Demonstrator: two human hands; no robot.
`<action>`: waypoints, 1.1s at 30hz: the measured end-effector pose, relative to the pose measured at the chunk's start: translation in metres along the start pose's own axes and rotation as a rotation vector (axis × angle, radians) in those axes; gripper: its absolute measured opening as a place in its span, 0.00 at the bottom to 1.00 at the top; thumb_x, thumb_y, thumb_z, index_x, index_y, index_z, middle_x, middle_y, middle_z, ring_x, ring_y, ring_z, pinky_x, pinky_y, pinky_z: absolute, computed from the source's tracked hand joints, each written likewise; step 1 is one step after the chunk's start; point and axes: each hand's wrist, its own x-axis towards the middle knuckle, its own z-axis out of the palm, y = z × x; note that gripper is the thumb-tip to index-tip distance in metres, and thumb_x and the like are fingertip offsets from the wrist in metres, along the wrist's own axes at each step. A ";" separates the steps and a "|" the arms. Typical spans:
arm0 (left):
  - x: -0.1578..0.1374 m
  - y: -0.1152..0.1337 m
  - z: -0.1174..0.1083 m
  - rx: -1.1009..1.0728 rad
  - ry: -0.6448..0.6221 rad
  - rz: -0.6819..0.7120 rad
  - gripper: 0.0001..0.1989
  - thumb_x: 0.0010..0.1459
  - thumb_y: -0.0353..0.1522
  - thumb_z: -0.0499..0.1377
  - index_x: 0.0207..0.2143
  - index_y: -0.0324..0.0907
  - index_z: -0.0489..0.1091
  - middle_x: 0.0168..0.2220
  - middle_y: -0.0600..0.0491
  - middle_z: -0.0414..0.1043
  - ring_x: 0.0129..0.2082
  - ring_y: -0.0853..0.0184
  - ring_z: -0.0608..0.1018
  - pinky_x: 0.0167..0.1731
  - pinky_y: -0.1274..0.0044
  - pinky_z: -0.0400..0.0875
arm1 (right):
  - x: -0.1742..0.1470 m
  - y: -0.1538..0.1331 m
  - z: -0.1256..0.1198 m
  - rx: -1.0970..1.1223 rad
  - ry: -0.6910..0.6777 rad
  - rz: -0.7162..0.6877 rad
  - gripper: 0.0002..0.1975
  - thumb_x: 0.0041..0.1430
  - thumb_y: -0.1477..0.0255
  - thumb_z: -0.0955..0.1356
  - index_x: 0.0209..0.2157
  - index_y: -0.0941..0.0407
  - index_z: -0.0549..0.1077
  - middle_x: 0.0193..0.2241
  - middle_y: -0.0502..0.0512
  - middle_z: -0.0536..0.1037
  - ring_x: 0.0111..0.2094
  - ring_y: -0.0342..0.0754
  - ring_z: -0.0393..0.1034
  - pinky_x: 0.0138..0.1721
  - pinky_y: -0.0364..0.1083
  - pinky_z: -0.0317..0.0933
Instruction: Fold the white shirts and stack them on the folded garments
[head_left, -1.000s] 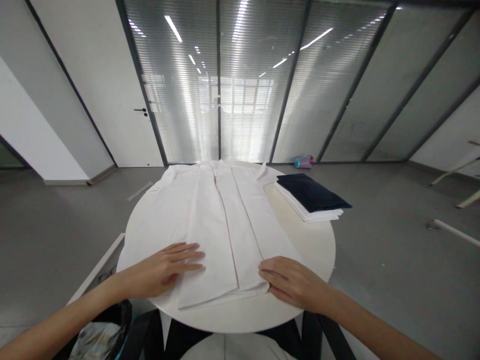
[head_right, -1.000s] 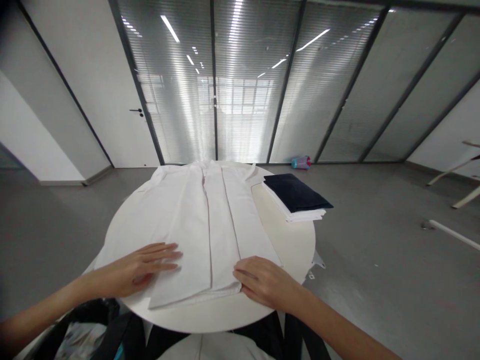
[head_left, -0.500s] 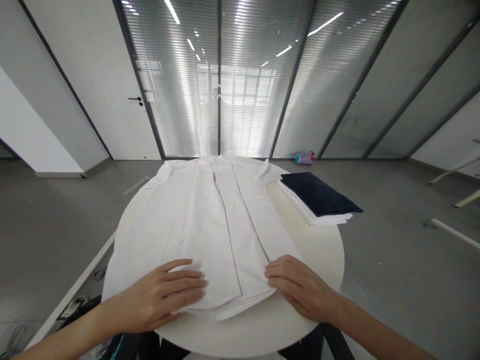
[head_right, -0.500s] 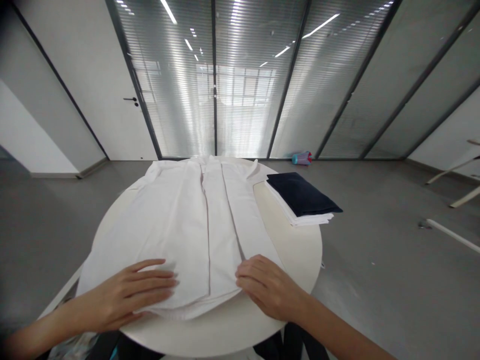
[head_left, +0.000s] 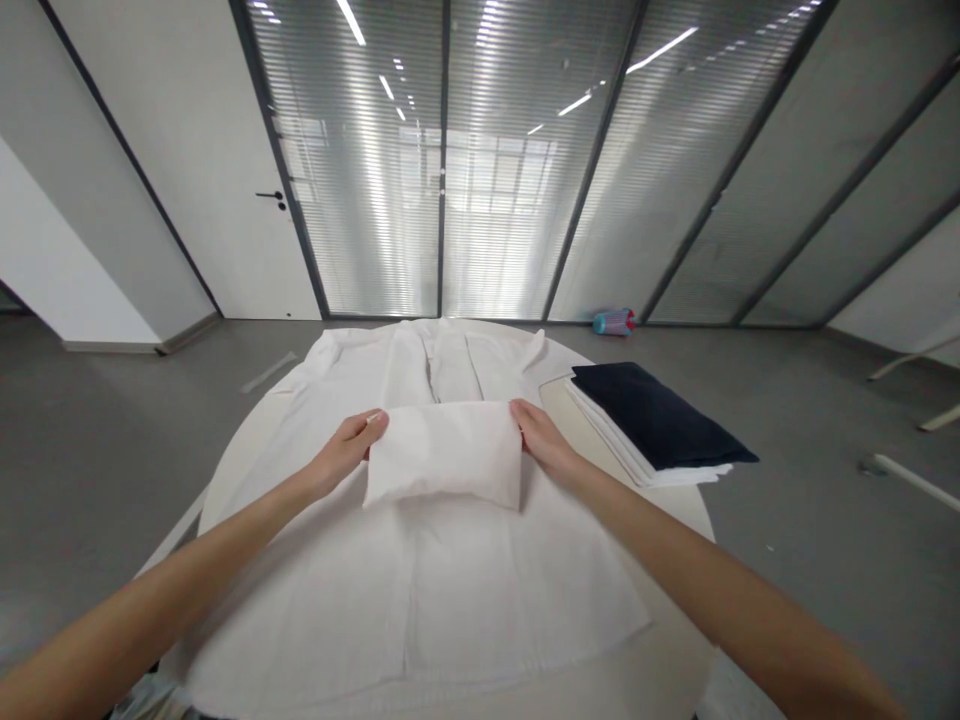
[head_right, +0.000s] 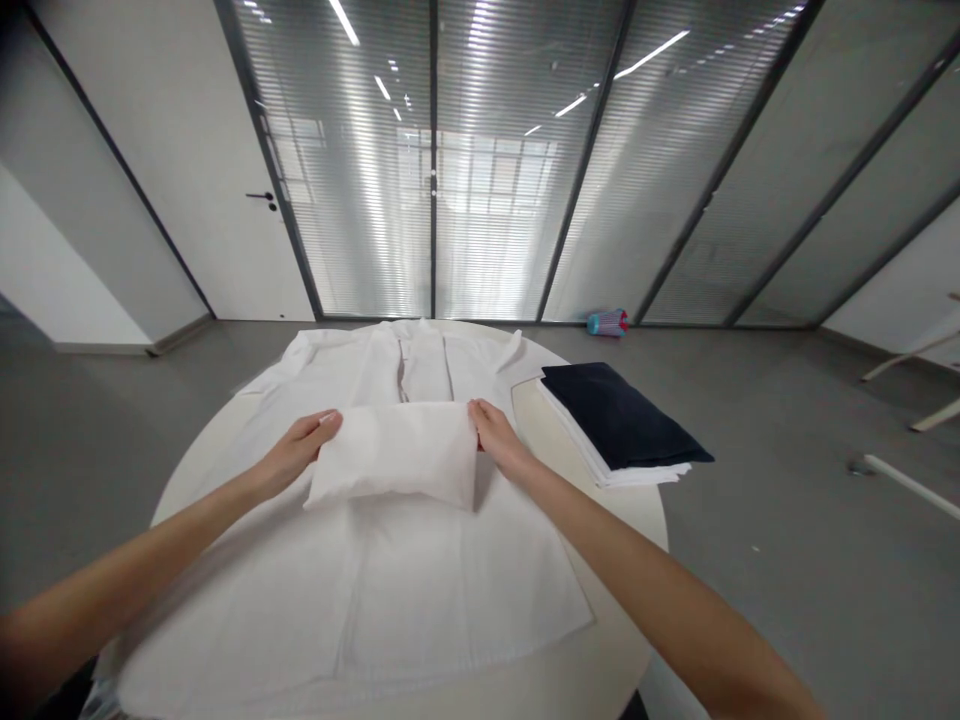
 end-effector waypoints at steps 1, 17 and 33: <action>-0.011 -0.003 -0.004 0.086 0.037 0.079 0.28 0.61 0.56 0.53 0.26 0.41 0.64 0.22 0.55 0.65 0.22 0.70 0.69 0.23 0.79 0.66 | -0.011 0.006 -0.003 -0.003 -0.028 -0.060 0.24 0.66 0.46 0.58 0.33 0.53 0.63 0.27 0.48 0.67 0.27 0.44 0.64 0.28 0.42 0.63; -0.105 -0.013 -0.030 0.861 -0.654 0.804 0.35 0.63 0.27 0.52 0.71 0.48 0.49 0.70 0.48 0.54 0.69 0.57 0.59 0.67 0.62 0.56 | -0.123 0.031 -0.052 -0.960 -0.319 -1.084 0.23 0.62 0.82 0.64 0.58 0.54 0.71 0.54 0.62 0.76 0.57 0.53 0.67 0.55 0.55 0.64; -0.084 -0.022 -0.015 0.854 -0.730 0.656 0.37 0.63 0.29 0.54 0.72 0.54 0.47 0.73 0.54 0.44 0.72 0.52 0.49 0.69 0.57 0.44 | -0.095 0.028 -0.044 -0.893 -0.476 -1.165 0.20 0.61 0.72 0.66 0.55 0.57 0.74 0.55 0.63 0.76 0.61 0.55 0.65 0.57 0.55 0.63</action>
